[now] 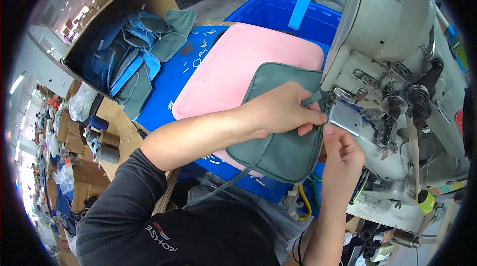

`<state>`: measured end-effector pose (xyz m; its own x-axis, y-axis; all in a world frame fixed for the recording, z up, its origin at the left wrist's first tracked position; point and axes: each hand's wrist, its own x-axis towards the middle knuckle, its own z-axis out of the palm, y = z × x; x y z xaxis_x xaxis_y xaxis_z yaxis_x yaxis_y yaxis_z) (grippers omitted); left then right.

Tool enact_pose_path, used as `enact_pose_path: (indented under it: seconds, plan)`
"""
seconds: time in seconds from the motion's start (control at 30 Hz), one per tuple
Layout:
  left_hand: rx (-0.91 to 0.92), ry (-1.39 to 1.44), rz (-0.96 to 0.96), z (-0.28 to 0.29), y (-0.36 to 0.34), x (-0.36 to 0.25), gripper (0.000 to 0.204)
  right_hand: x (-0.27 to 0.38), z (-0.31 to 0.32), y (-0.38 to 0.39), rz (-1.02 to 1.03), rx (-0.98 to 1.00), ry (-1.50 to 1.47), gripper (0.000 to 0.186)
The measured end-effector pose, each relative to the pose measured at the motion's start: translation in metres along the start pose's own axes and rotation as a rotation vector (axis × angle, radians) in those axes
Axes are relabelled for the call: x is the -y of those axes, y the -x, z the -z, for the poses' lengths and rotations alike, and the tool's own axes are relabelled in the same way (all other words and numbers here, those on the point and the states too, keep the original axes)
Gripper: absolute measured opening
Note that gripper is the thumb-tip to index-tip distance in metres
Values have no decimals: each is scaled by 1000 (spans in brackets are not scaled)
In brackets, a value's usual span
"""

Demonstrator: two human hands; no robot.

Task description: Sewing a leather pocket onto a bag using an industrial sewing machine.

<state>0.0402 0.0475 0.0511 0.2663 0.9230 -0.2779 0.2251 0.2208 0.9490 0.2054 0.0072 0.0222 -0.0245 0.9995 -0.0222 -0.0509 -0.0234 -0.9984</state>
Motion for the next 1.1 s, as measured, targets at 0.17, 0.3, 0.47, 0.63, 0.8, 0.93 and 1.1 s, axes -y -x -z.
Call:
enact_pose_path:
  seconds: [0.17, 0.3, 0.47, 0.63, 0.8, 0.93, 1.1]
  plan:
    - [-13, -24, -98, 1, 2, 2, 21, 3, -3, -6, 21, 27, 94, 15]
    - [20, -148, -115, 6, 1, -1, 25, 2, -3, -6, 14, 7, 87, 15]
    - [19, -191, -152, 8, -1, 3, 27, 7, -5, -8, -22, 5, 77, 14]
    - [54, -110, -143, 9, 0, -1, 22, 2, -5, -11, -15, -17, 51, 14]
    - [35, -108, -123, 11, 1, 0, 24, -2, -3, -12, 22, -40, 77, 9]
    - [34, -99, -17, 15, 1, -12, 24, 0, -4, -14, 29, -39, 79, 8]
    - [101, -142, -102, 15, -7, -6, 20, -2, -1, -18, 11, -47, 72, 15]
